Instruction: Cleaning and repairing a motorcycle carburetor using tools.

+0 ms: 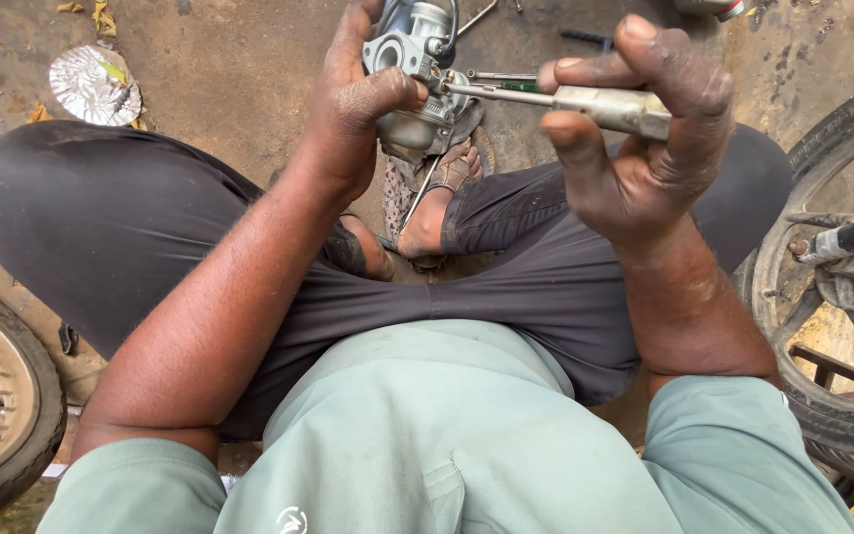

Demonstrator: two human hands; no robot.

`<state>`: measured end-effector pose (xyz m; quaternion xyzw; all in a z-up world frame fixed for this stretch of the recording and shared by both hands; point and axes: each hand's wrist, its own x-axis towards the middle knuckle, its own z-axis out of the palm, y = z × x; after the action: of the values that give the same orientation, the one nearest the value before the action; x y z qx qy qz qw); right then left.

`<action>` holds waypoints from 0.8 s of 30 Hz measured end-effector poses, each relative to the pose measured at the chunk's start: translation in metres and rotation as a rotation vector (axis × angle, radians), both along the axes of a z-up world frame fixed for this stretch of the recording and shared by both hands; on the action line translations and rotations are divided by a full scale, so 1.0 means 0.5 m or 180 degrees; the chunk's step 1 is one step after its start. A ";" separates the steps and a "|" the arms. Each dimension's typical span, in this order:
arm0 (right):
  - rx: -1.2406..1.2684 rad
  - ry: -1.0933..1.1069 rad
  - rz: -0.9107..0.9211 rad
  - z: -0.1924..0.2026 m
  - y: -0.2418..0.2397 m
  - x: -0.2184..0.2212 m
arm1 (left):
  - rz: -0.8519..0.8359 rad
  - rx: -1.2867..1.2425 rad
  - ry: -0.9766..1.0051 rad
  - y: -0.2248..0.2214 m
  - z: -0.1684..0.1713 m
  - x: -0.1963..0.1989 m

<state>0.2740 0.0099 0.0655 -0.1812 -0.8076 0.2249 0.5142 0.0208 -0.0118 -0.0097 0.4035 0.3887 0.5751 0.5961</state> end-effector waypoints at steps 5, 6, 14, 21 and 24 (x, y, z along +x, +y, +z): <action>-0.0468 0.0110 0.0322 0.008 -0.006 -0.010 | 0.0017 -0.0251 -0.0076 0.005 0.010 0.000; -0.0457 0.0239 0.0471 0.009 -0.001 -0.015 | 0.0011 -0.0289 -0.0076 0.005 0.012 0.000; -0.0573 0.0305 0.0214 0.008 -0.002 -0.003 | 0.0079 -0.0125 0.0008 0.004 0.011 0.009; -0.0077 -0.0170 -0.0223 -0.001 0.006 0.004 | 0.0194 0.0198 0.0064 -0.001 0.012 0.006; -0.0234 0.0048 -0.0190 -0.010 0.013 0.002 | 0.0263 0.0380 0.0239 -0.004 0.010 0.007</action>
<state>0.2753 0.0163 0.0606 -0.2223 -0.7891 0.2402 0.5198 0.0242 -0.0137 -0.0049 0.4432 0.3921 0.6058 0.5318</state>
